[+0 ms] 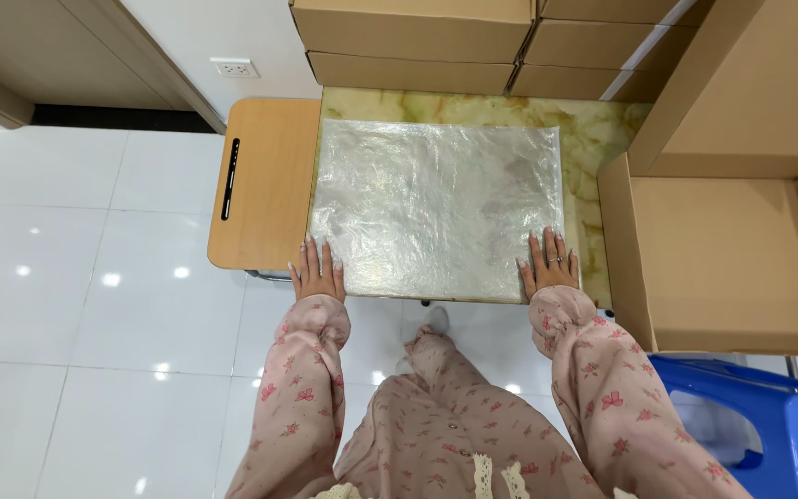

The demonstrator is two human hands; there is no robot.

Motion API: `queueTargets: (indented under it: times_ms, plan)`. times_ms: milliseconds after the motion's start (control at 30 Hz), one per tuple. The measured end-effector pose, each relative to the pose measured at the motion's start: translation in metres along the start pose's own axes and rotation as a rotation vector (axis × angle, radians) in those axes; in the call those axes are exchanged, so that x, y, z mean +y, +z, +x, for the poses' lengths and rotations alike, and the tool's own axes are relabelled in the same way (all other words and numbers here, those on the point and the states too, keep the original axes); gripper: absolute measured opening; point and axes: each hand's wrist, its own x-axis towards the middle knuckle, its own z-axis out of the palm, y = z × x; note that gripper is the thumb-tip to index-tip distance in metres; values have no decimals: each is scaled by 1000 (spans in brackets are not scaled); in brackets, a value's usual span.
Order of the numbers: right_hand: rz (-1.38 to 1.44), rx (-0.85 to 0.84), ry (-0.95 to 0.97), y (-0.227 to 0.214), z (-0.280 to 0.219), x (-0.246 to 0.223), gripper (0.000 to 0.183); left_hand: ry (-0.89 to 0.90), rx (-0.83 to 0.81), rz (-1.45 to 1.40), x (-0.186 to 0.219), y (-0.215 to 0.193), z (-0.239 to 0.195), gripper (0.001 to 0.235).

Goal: The person unpacks a gray item from a plastic bag and places it on a table. They then unwrap a white ribbon from a cardboard box, open the box, and remove an orange item wrapped in plastic. Finally, they place a sheet of bubble wrap on the table and close the cardboard box.

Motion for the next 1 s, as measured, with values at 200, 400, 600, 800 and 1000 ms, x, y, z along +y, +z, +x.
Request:
queueTargets:
  times_ms: [200,400,600,800,1000]
  plan:
    - [30,44,-21,10,3,7,64,-24,86,22,5,-11,1,55]
    - [342,222,-29,-19,7,24,52,-85,-223,-248,21,-43,34,59]
    - [664,392,-123,-109,-31,71,24,57,-133,-569,104,-5,67,45]
    - [685,489,-148,-150,-64,238,28,197,-175,-704,259,-39,86,30]
    - [674,753,22,-206,-113,364,45,161,-256,-836,373,-28,84,25]
